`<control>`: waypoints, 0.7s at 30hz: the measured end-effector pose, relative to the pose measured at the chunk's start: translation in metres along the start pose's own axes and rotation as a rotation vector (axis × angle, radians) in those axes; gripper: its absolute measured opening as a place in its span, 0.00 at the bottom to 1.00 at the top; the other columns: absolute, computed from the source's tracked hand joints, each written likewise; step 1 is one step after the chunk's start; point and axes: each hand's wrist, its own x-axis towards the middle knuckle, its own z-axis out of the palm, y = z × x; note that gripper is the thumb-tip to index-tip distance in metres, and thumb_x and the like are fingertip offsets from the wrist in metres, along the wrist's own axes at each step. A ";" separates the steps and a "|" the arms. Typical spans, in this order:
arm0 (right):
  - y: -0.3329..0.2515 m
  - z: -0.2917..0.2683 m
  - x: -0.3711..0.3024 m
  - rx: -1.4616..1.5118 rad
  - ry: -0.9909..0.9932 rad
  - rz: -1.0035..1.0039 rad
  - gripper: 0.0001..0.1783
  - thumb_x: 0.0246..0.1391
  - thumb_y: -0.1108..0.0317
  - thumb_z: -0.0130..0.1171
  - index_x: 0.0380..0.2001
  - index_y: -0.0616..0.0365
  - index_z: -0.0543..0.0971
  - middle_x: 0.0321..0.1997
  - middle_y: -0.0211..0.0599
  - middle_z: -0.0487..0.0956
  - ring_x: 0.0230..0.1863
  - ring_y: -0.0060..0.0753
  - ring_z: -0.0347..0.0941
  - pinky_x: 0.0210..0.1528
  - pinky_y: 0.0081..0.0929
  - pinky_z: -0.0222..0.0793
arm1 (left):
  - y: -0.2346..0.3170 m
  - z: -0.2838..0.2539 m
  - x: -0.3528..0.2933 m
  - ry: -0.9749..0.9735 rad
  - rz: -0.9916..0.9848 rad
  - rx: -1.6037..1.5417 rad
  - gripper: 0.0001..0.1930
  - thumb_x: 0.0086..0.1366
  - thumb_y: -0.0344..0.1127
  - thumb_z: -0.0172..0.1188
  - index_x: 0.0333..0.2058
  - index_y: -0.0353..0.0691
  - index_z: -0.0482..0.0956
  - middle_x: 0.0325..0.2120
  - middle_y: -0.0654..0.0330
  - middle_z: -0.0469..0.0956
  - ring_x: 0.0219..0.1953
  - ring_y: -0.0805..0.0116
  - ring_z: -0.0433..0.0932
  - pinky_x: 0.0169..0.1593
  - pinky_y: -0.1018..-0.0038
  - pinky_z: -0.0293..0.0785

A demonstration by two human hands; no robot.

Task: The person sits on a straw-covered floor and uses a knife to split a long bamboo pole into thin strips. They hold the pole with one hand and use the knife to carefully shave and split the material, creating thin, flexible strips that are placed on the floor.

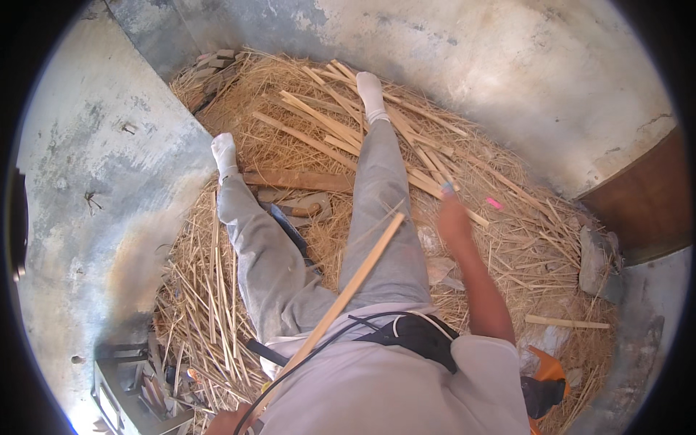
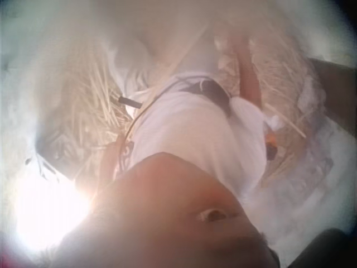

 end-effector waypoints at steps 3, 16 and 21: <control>-0.028 -0.098 0.027 -0.104 0.250 0.106 0.25 0.70 0.50 0.47 0.38 0.64 0.78 0.29 0.42 0.77 0.30 0.41 0.72 0.39 0.40 0.68 | -0.003 0.010 -0.006 0.055 -0.110 -0.021 0.20 0.70 0.52 0.55 0.45 0.39 0.69 0.22 0.45 0.77 0.24 0.43 0.80 0.29 0.50 0.75; -0.273 -0.062 -0.082 0.901 -0.518 -0.439 0.25 0.62 0.51 0.63 0.52 0.60 0.76 0.25 0.20 0.73 0.21 0.10 0.62 0.24 0.16 0.56 | 0.133 -0.055 0.165 0.590 0.692 -0.883 0.11 0.73 0.37 0.55 0.42 0.35 0.69 0.20 0.58 0.72 0.21 0.69 0.71 0.28 0.71 0.67; -0.289 -0.082 -0.081 0.981 -0.457 -0.525 0.17 0.65 0.55 0.60 0.41 0.60 0.77 0.17 0.16 0.66 0.13 0.09 0.56 0.16 0.15 0.49 | 0.158 -0.084 0.164 0.559 0.815 -0.732 0.16 0.72 0.42 0.56 0.46 0.36 0.66 0.26 0.62 0.72 0.25 0.75 0.71 0.30 0.75 0.69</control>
